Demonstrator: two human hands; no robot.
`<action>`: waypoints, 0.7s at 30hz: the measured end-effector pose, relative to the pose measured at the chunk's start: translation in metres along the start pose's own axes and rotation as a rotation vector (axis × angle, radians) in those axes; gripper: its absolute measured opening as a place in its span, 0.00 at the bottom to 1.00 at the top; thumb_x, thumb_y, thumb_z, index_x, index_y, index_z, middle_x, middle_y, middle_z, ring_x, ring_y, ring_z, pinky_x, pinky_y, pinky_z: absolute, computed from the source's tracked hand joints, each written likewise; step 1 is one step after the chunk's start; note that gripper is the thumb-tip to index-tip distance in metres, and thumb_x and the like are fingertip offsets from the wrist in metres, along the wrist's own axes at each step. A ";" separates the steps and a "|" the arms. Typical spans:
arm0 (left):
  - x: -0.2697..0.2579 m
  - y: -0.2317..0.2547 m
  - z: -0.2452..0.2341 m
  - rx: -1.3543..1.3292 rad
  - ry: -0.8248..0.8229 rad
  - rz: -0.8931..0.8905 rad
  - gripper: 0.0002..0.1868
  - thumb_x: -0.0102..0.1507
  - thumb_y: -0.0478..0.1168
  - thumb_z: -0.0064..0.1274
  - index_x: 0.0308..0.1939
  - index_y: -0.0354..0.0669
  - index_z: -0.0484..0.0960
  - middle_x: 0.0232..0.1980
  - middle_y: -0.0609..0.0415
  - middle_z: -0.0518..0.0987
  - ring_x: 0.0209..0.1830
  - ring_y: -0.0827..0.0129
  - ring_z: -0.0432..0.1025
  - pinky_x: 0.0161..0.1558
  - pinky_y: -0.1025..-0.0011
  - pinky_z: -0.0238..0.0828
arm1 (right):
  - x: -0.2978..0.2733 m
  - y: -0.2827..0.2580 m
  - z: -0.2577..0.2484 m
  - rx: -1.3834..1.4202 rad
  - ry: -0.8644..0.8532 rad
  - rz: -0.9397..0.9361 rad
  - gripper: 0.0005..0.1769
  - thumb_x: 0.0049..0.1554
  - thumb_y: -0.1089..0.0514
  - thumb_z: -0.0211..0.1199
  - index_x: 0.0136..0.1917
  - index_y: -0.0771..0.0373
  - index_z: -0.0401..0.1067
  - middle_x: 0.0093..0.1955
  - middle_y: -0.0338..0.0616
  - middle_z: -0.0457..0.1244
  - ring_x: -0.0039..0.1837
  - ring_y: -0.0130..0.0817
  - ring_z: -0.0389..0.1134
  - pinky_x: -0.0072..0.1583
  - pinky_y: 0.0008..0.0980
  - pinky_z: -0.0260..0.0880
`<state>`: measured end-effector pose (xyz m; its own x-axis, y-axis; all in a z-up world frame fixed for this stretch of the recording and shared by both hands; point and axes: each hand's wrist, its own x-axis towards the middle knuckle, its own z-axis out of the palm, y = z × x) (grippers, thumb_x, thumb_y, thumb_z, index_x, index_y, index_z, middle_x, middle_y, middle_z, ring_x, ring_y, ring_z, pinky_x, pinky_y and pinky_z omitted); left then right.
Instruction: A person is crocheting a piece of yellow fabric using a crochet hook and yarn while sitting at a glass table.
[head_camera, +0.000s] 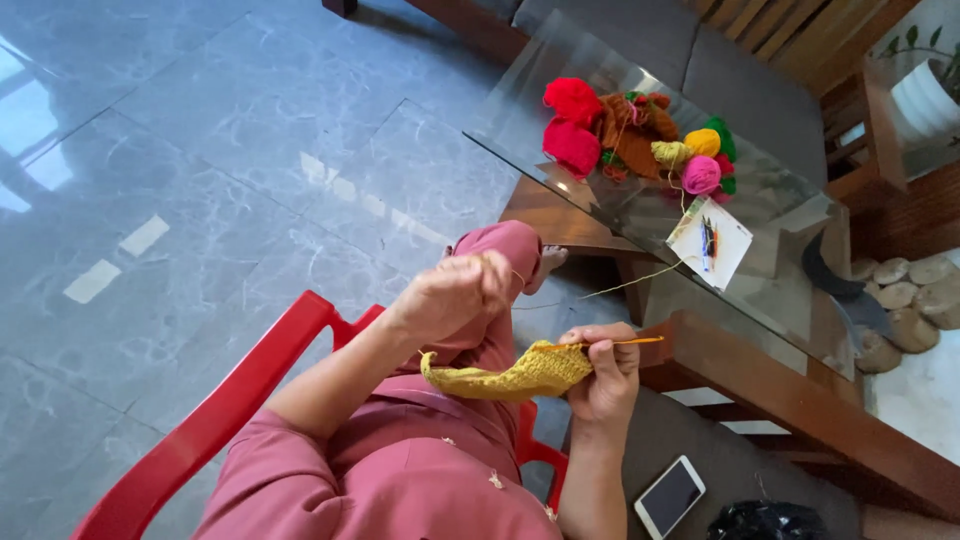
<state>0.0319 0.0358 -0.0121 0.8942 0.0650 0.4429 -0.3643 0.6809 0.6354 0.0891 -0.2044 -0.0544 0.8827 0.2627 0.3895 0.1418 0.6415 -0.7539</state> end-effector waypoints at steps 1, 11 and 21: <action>0.003 -0.006 -0.002 -0.129 0.072 -0.004 0.14 0.67 0.40 0.47 0.34 0.33 0.82 0.34 0.42 0.78 0.31 0.65 0.73 0.39 0.68 0.69 | -0.001 -0.001 0.002 0.013 -0.028 0.013 0.17 0.62 0.56 0.66 0.46 0.75 0.67 0.38 0.67 0.66 0.41 0.48 0.74 0.42 0.38 0.79; -0.001 -0.006 -0.006 0.140 0.084 -0.048 0.15 0.70 0.41 0.50 0.42 0.34 0.88 0.39 0.44 0.86 0.39 0.72 0.79 0.45 0.76 0.73 | 0.003 -0.026 -0.007 -0.021 -0.062 0.001 0.17 0.61 0.56 0.66 0.45 0.75 0.68 0.37 0.64 0.67 0.41 0.45 0.75 0.45 0.39 0.80; 0.065 0.020 -0.198 0.591 0.151 -0.207 0.05 0.56 0.34 0.68 0.35 0.43 0.88 0.26 0.56 0.81 0.24 0.77 0.73 0.31 0.79 0.66 | 0.020 -0.071 -0.019 -0.175 -0.070 -0.024 0.17 0.61 0.58 0.65 0.46 0.77 0.69 0.35 0.62 0.67 0.37 0.39 0.73 0.43 0.32 0.75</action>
<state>0.1347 0.1980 -0.0957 0.9725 0.1066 0.2072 -0.2236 0.1760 0.9587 0.1048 -0.2579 -0.0033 0.8458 0.3022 0.4397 0.2433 0.5149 -0.8220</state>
